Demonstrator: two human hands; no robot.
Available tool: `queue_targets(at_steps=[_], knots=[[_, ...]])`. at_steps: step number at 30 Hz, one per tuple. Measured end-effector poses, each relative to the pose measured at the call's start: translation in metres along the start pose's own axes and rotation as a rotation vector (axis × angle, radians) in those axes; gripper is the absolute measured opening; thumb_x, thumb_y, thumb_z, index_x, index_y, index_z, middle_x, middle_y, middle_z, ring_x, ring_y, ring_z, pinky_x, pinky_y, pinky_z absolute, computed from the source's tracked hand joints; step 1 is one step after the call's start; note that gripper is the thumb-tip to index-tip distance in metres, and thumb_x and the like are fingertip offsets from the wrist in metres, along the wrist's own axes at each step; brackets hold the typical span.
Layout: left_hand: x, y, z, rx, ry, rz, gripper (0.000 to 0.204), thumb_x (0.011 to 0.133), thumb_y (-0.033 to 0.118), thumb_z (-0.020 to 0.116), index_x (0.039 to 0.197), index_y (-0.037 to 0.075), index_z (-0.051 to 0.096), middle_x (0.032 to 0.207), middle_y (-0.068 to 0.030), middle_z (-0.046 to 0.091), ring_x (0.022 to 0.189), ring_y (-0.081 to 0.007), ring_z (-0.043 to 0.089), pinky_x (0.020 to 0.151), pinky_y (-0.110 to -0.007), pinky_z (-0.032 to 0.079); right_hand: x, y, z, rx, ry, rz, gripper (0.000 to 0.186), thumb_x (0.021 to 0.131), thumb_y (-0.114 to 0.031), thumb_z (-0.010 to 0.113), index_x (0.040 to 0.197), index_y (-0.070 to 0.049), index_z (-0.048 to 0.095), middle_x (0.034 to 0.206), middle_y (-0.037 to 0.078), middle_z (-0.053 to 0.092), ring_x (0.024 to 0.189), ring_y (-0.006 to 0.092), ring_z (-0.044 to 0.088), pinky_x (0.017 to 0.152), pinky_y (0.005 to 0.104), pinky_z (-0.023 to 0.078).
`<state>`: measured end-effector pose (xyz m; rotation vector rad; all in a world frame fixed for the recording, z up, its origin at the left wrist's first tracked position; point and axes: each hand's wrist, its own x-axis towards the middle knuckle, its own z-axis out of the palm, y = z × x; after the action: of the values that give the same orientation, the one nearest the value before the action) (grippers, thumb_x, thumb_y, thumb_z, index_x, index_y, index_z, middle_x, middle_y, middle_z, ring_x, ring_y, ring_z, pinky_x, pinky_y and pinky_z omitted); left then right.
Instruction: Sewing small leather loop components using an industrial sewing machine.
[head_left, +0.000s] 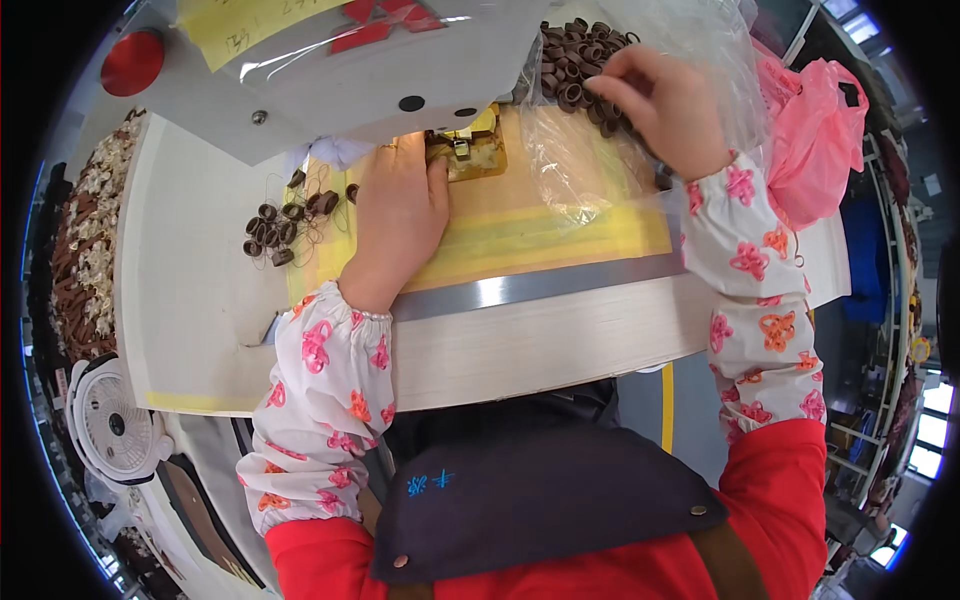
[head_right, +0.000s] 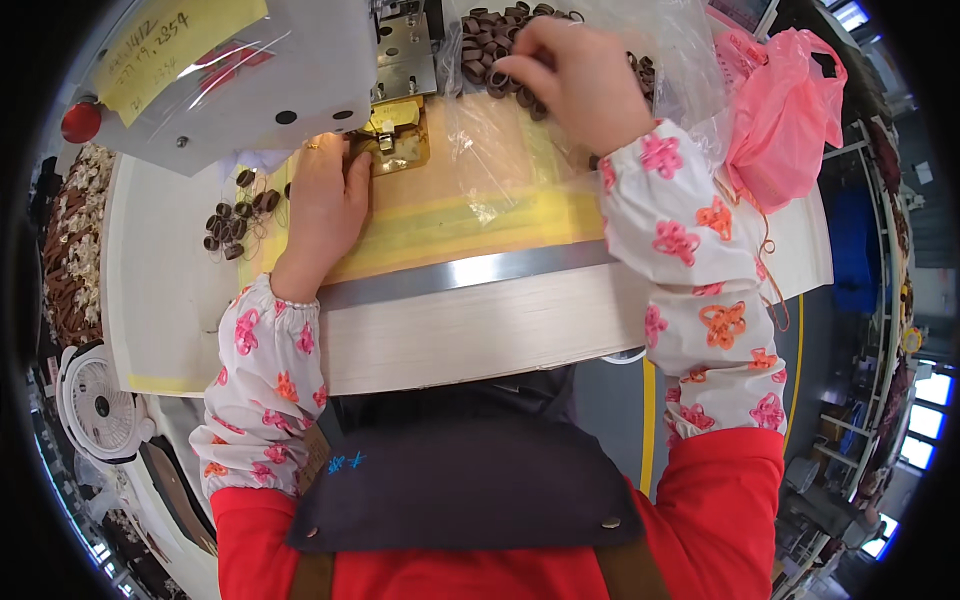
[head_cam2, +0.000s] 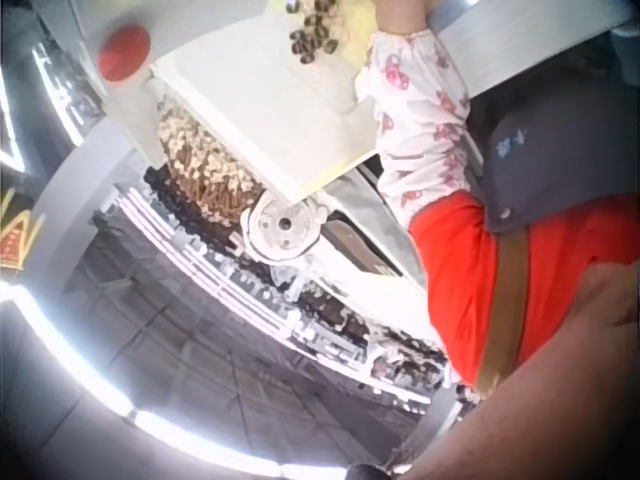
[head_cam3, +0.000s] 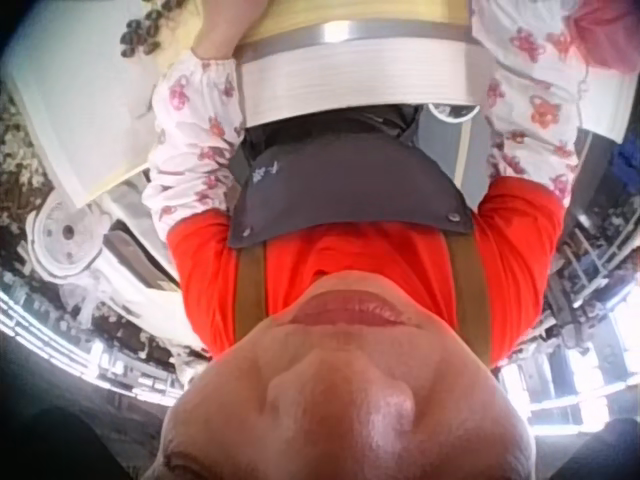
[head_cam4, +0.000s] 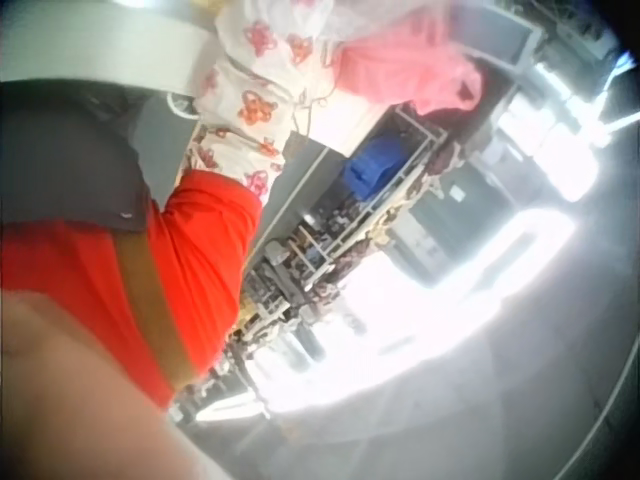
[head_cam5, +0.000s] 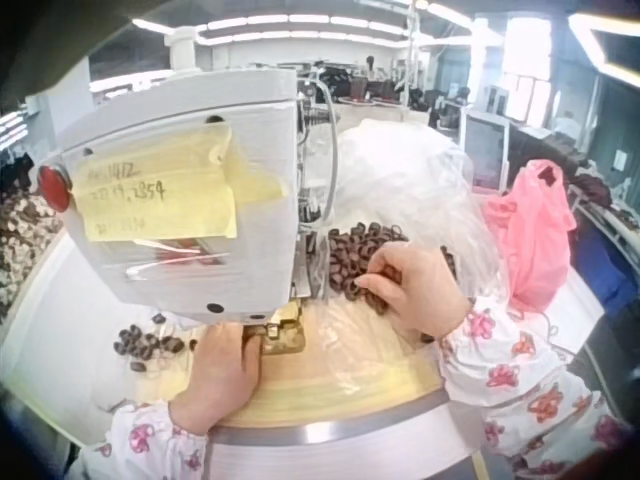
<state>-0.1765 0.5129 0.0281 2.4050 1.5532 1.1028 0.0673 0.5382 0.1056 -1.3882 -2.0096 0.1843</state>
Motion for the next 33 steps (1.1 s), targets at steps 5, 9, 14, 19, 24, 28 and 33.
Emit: queue_targets(at_steps=[5, 9, 14, 19, 24, 28, 33], knots=[[0.004, -0.004, -0.008, -0.04, -0.073, -0.155, 0.013, 0.083, 0.013, 0.055, 0.087, 0.001, 0.052, 0.072, -0.0127, 0.055, 0.065, -0.0249, 0.054, 0.057, -0.033, 0.042, -0.018, -0.039, 0.065, 0.288, -0.203, -0.075, 0.018, 0.069, -0.008, 0.066, 0.081, 0.002, 0.055, 0.071, 0.015, 0.059, 0.066, 0.0298, 0.059, 0.06, 0.0348, 0.047], [0.003, 0.004, -0.018, -0.386, -0.167, -0.275, 0.016, 0.082, 0.017, 0.057, 0.086, 0.001, 0.056, 0.066, -0.0096, 0.057, 0.059, -0.0176, 0.056, 0.055, -0.028, 0.043, -0.027, -0.043, 0.084, 0.373, -0.207, -0.047, 0.029, 0.068, 0.002, 0.057, 0.095, 0.002, 0.046, 0.081, 0.018, 0.058, 0.074, 0.0347, 0.058, 0.063, 0.0378, 0.047], [0.004, 0.01, -0.018, -0.567, -0.272, -0.271, 0.019, 0.08, 0.018, 0.06, 0.085, 0.0, 0.058, 0.066, -0.0085, 0.059, 0.058, -0.0142, 0.055, 0.056, -0.026, 0.043, -0.037, -0.048, 0.095, 0.317, -0.147, -0.136, 0.029, 0.068, 0.002, 0.056, 0.094, -0.002, 0.044, 0.083, 0.017, 0.055, 0.073, 0.0344, 0.057, 0.061, 0.0393, 0.047], [0.003, 0.001, -0.013, -0.645, -0.305, -0.275, 0.022, 0.079, 0.021, 0.063, 0.085, 0.0, 0.06, 0.07, -0.0053, 0.061, 0.061, -0.0119, 0.054, 0.058, -0.025, 0.042, -0.039, -0.056, 0.097, 0.29, -0.146, -0.215, 0.026, 0.07, 0.0, 0.056, 0.094, -0.003, 0.045, 0.083, 0.016, 0.054, 0.072, 0.0334, 0.057, 0.059, 0.0386, 0.047], [0.009, -0.002, -0.022, -0.873, -0.401, -0.408, 0.027, 0.078, 0.025, 0.065, 0.087, -0.001, 0.06, 0.071, -0.0018, 0.06, 0.063, -0.0084, 0.051, 0.059, -0.023, 0.042, -0.039, -0.057, 0.089, 0.361, -0.087, -0.196, 0.023, 0.073, -0.001, 0.054, 0.094, -0.003, 0.046, 0.086, 0.014, 0.055, 0.073, 0.0326, 0.057, 0.059, 0.0374, 0.047], [0.008, 0.003, -0.027, -0.743, -0.432, -0.452, 0.028, 0.079, 0.025, 0.064, 0.089, -0.001, 0.061, 0.072, -0.0027, 0.061, 0.062, -0.0081, 0.05, 0.06, -0.023, 0.042, -0.038, -0.061, 0.085, 0.218, -0.098, -0.286, 0.022, 0.072, -0.003, 0.053, 0.094, -0.004, 0.047, 0.085, 0.012, 0.055, 0.073, 0.0302, 0.057, 0.057, 0.0371, 0.048], [0.005, 0.008, -0.027, -0.587, -0.424, -0.311, 0.027, 0.08, 0.025, 0.063, 0.088, -0.001, 0.06, 0.069, -0.0055, 0.06, 0.06, -0.0097, 0.05, 0.058, -0.024, 0.042, -0.039, -0.063, 0.086, 0.01, -0.081, -0.43, 0.026, 0.07, -0.006, 0.054, 0.095, -0.004, 0.047, 0.081, 0.01, 0.053, 0.072, 0.0273, 0.057, 0.056, 0.035, 0.048]])
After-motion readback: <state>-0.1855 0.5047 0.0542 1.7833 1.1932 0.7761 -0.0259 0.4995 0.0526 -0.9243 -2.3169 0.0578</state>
